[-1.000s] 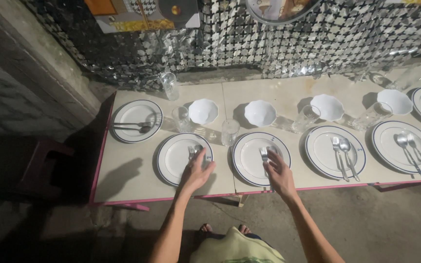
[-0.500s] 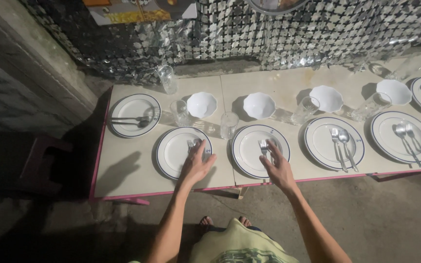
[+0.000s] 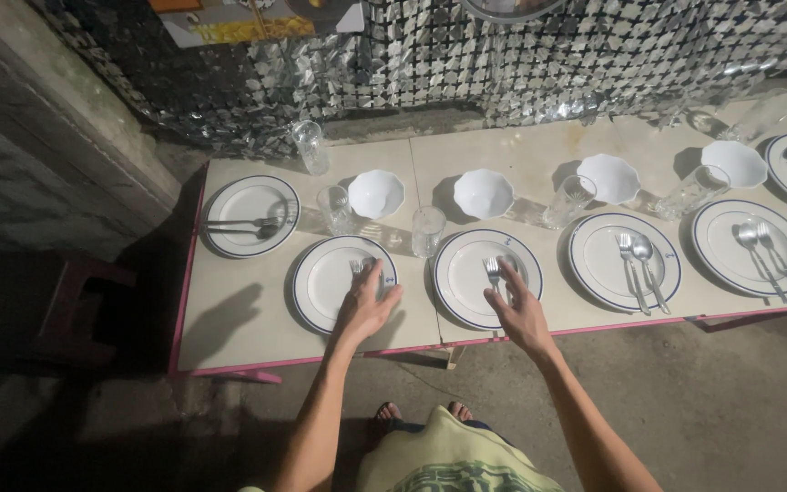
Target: Placing bowls onto a dining table set with plates and cutlery.
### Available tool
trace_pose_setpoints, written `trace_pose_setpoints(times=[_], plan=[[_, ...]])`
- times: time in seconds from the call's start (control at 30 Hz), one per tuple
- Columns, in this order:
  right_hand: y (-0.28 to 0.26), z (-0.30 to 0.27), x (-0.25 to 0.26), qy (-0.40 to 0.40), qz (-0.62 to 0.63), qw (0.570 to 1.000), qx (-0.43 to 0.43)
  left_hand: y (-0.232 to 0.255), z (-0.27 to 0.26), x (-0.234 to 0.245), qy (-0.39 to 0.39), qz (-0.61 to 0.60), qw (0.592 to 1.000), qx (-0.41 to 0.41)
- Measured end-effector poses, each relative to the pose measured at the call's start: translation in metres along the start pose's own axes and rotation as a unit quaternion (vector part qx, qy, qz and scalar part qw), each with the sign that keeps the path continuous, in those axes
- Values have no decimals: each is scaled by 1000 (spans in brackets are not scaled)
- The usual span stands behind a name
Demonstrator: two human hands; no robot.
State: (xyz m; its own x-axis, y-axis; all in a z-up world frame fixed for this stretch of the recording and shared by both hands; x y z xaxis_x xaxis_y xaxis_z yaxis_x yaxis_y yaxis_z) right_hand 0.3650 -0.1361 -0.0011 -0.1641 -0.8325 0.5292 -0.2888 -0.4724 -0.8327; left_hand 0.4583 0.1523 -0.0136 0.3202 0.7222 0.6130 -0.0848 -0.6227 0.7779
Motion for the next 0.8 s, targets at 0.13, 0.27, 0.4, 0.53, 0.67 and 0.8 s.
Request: trace_pose_setpoints(times=[0.13,0.27,0.4,0.53,0.67,0.8], plan=[[1,0,-1,-2,-6,1000,-6,1,0,2,0,2,1000,3],[4,-1,-2,-5,1,1000,-11,3,-1,3,-12,-3,1000,23],[3,-3,-4,-11,-2,1000,-22,0,-3,3,-17,-2,999,39],[1,-3,-5,-11,19,1000,-10,-7,-1,1,-2,-20,1000,11],[0,-1,-6,-10,22,1000,-17,0,-4,6,6,-27,1000,-2],[3,0,-8,-7,29,1000,-9,3,-5,10,16,-32,999,-7]])
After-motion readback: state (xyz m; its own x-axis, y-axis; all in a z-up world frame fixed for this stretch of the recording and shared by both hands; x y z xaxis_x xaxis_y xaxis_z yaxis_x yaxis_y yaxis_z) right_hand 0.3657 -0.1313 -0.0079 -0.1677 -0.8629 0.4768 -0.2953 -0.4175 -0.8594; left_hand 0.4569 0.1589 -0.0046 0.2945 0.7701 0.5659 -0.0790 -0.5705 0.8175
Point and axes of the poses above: each hand's wrist, its own z-axis towards the middle knuckle, its own x-axis out of the back of the hand, y = z × x, the point moved 6 cm from there along z, towards the middle knuckle, and after that the axes turned 4 degrees about -z, right-handed, at the moved point
